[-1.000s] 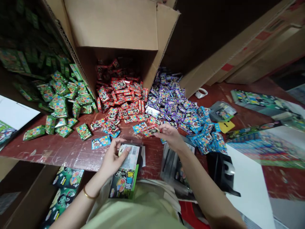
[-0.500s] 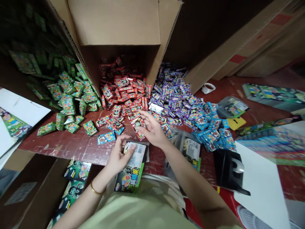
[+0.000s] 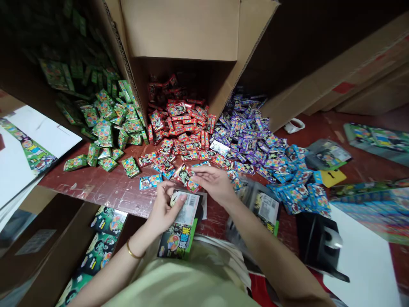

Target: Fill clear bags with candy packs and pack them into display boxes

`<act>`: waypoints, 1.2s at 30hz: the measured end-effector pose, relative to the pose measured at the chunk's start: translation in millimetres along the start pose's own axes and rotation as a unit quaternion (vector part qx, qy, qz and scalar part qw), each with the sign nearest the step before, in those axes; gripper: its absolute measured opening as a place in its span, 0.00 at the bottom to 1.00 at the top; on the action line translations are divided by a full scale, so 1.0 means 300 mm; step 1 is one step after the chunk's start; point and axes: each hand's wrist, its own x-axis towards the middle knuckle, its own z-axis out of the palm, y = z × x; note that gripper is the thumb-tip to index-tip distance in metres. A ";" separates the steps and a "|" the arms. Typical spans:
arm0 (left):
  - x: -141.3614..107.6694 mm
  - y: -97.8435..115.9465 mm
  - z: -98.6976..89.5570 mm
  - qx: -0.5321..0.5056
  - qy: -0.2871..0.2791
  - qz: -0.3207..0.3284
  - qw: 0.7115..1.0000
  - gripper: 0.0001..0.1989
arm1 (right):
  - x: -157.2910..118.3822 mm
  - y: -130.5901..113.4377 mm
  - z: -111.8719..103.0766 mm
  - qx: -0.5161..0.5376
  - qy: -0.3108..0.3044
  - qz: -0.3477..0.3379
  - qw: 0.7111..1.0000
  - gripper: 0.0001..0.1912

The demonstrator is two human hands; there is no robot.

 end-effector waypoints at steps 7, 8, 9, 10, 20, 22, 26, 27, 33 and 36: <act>-0.002 -0.032 0.012 -0.020 -0.016 -0.008 1.000 0.19 | -0.008 -0.045 -0.052 -0.165 -0.149 -0.013 0.975 0.09; -0.001 -0.033 0.011 -0.017 -0.011 -0.003 1.000 0.20 | -0.010 -0.043 -0.051 -0.180 -0.161 -0.022 0.970 0.09; 0.001 -0.033 0.008 -0.012 -0.006 0.005 1.000 0.21 | -0.012 -0.038 -0.048 -0.194 -0.163 -0.034 0.967 0.08; 0.003 -0.033 0.002 -0.003 -0.001 0.014 1.000 0.20 | -0.013 -0.030 -0.043 -0.204 -0.162 -0.047 0.964 0.08; -0.087 -0.032 -0.086 0.015 0.134 0.068 0.989 0.16 | 0.366 0.045 0.301 -0.222 -0.233 -0.170 0.931 0.16; -0.127 -0.026 -0.100 0.009 0.155 0.106 0.982 0.18 | 0.454 0.085 0.453 -0.296 -0.324 -0.185 0.879 0.35; -0.162 -0.022 -0.128 0.017 0.191 0.123 0.974 0.19 | 0.527 0.148 0.639 -0.441 -0.398 -0.176 0.785 0.47; -0.160 -0.022 -0.134 0.019 0.203 0.119 0.972 0.19 | 0.529 0.150 0.644 -0.425 -0.396 -0.173 0.795 0.44; -0.103 -0.037 -0.155 0.001 0.216 0.062 0.974 0.18 | 0.444 0.073 0.403 0.097 -0.294 0.057 0.949 0.24; -0.063 -0.046 -0.147 -0.024 0.185 0.025 0.982 0.18 | 0.355 0.050 0.243 0.228 -0.225 0.199 0.926 0.32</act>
